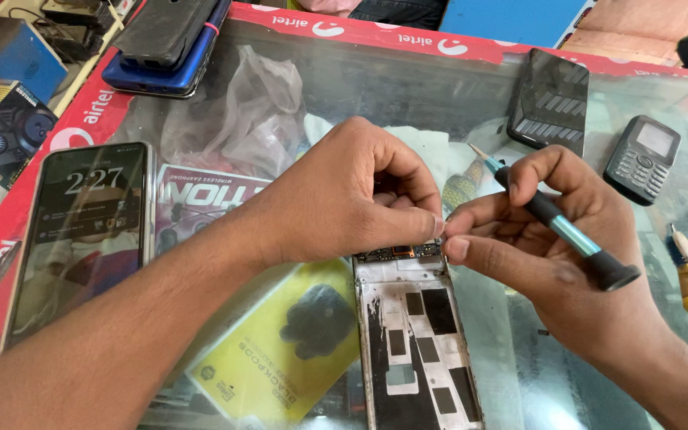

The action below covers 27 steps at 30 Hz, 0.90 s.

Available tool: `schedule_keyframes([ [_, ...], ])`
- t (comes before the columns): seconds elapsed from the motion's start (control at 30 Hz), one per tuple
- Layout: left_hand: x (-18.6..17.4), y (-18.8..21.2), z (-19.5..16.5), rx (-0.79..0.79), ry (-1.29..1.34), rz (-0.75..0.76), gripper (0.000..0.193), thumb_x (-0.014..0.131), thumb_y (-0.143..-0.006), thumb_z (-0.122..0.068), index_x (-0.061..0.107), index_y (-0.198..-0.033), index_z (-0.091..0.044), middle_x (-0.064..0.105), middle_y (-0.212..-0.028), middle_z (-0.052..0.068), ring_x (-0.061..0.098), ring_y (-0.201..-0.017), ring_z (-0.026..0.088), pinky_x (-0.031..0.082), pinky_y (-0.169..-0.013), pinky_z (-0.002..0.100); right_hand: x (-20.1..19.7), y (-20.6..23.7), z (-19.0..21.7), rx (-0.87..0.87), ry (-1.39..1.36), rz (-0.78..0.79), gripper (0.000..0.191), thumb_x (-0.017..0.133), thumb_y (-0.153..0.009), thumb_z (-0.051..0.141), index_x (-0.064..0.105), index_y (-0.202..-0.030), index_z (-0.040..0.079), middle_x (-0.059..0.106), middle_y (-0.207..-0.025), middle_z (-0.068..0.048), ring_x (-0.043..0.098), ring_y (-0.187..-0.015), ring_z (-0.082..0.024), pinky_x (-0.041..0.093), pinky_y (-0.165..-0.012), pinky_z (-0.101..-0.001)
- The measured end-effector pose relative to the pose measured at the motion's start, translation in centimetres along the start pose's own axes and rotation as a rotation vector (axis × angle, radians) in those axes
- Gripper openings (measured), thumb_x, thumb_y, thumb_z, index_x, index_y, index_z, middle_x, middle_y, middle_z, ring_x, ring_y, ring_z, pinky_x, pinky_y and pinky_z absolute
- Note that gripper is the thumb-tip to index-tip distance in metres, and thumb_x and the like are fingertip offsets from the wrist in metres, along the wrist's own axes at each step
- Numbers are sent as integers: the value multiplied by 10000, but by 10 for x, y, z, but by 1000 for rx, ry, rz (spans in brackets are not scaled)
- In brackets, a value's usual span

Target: The person uses a precision screwdriver to loosen and remove screws from a smartphone's internal circuit board. They carefully lift the board and disconnect a ribbon cable, then place the board back into the phone chassis.

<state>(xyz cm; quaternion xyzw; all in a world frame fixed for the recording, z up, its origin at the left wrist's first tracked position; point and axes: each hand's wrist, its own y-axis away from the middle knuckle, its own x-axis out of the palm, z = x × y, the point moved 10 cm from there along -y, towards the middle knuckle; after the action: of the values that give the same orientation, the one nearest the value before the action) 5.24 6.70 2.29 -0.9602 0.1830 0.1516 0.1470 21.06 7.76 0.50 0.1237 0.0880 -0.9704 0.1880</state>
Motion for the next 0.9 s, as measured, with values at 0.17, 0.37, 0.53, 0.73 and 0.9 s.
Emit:
schedule_keyframes([
  [0.17, 2, 0, 0, -12, -3, 2, 113, 760, -761, -164, 763, -741, -53, 593, -571, -65, 476, -515, -3, 371, -469, 205, 1, 1, 6, -52, 0, 8, 423, 772, -803, -56, 436, -1021, 79, 761, -959, -162, 775, -890, -167, 647, -774, -285],
  [0.37, -1, 0, -3, 20, -57, -39, 111, 747, -742, -161, 759, -732, -51, 601, -578, -72, 492, -531, -2, 394, -487, 209, 0, 0, 3, -26, 3, -16, 420, 758, -781, -53, 426, -1001, 80, 758, -942, -158, 771, -854, -161, 657, -758, -284],
  [0.53, 0, 1, -1, 27, -74, -44, 124, 738, -734, -157, 738, -688, -42, 612, -572, -51, 499, -538, 5, 412, -490, 216, 3, 6, 12, -119, 96, -19, 434, 785, -819, -58, 426, -1026, 68, 746, -970, -132, 748, -907, -159, 618, -735, -264],
  [0.73, 7, 0, 4, -2, 71, -34, 159, 730, -774, -157, 735, -677, -31, 616, -568, -42, 497, -533, 8, 405, -480, 230, 4, 15, 31, -272, 138, -60, 434, 785, -812, -34, 408, -1002, 69, 586, -897, -52, 761, -963, -150, 608, -740, -250],
  [0.9, 19, 0, 15, -129, 409, 41, 154, 709, -788, -128, 755, -705, -7, 580, -578, -18, 439, -516, 33, 328, -461, 254, 14, 32, 59, -572, 354, -68, 465, 781, -852, -29, 365, -1044, 46, 658, -897, -46, 748, -922, -159, 621, -774, -251],
])
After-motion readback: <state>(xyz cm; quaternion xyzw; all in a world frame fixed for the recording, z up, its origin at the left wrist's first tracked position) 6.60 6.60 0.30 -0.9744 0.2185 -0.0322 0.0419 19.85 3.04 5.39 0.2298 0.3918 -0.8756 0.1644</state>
